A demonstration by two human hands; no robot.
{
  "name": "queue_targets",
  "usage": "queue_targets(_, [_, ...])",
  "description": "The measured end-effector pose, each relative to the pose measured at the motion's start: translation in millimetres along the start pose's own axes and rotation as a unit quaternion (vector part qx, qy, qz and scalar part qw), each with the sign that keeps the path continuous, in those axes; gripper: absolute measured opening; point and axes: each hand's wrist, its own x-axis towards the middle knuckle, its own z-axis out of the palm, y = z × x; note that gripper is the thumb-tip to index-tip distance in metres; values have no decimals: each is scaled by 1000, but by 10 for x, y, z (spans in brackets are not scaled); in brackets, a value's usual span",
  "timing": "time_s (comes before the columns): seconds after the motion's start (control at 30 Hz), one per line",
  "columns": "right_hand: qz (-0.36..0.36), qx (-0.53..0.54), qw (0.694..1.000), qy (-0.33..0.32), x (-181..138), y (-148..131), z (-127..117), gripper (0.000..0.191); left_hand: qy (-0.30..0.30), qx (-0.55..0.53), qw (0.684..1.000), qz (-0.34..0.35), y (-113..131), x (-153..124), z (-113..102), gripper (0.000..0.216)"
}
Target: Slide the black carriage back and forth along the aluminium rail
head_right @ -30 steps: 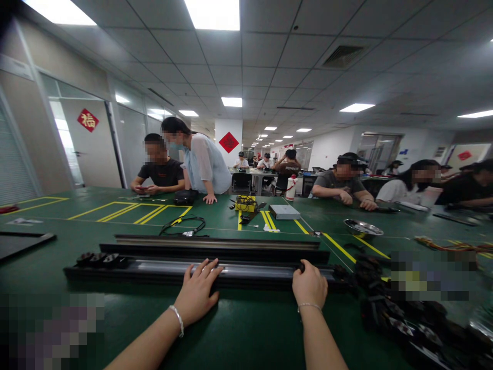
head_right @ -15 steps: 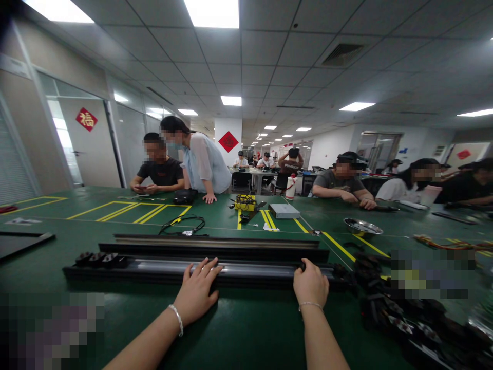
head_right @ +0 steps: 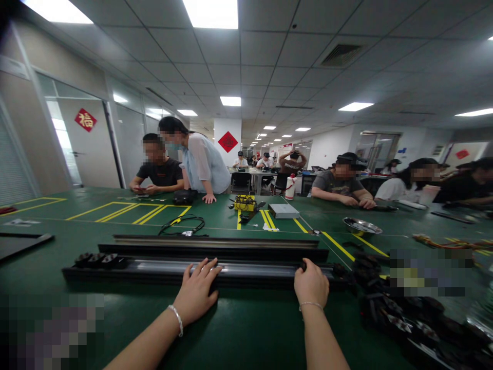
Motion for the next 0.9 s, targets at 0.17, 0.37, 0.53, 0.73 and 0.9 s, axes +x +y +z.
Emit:
queue_targets(0.17, [18,-3,1000,3,-13,-4,-44,45,5,2,1000,1,3,-3,-1,50])
queue_targets(0.37, [19,3,1000,5,-19,5,-40,45,2,1,1000,2,3,-7,-15,48])
queue_targets(0.53, [15,-3,1000,9,1,43,-12,44,-1,3,1000,-1,6,-2,-10,48])
queue_targets(0.73, [24,-20,999,12,4,54,-16,42,0,1,1000,0,-4,3,0,48])
queue_targets(0.9, [25,-17,1000,8,17,72,4,43,3,0,1000,2,-2,0,-6,48])
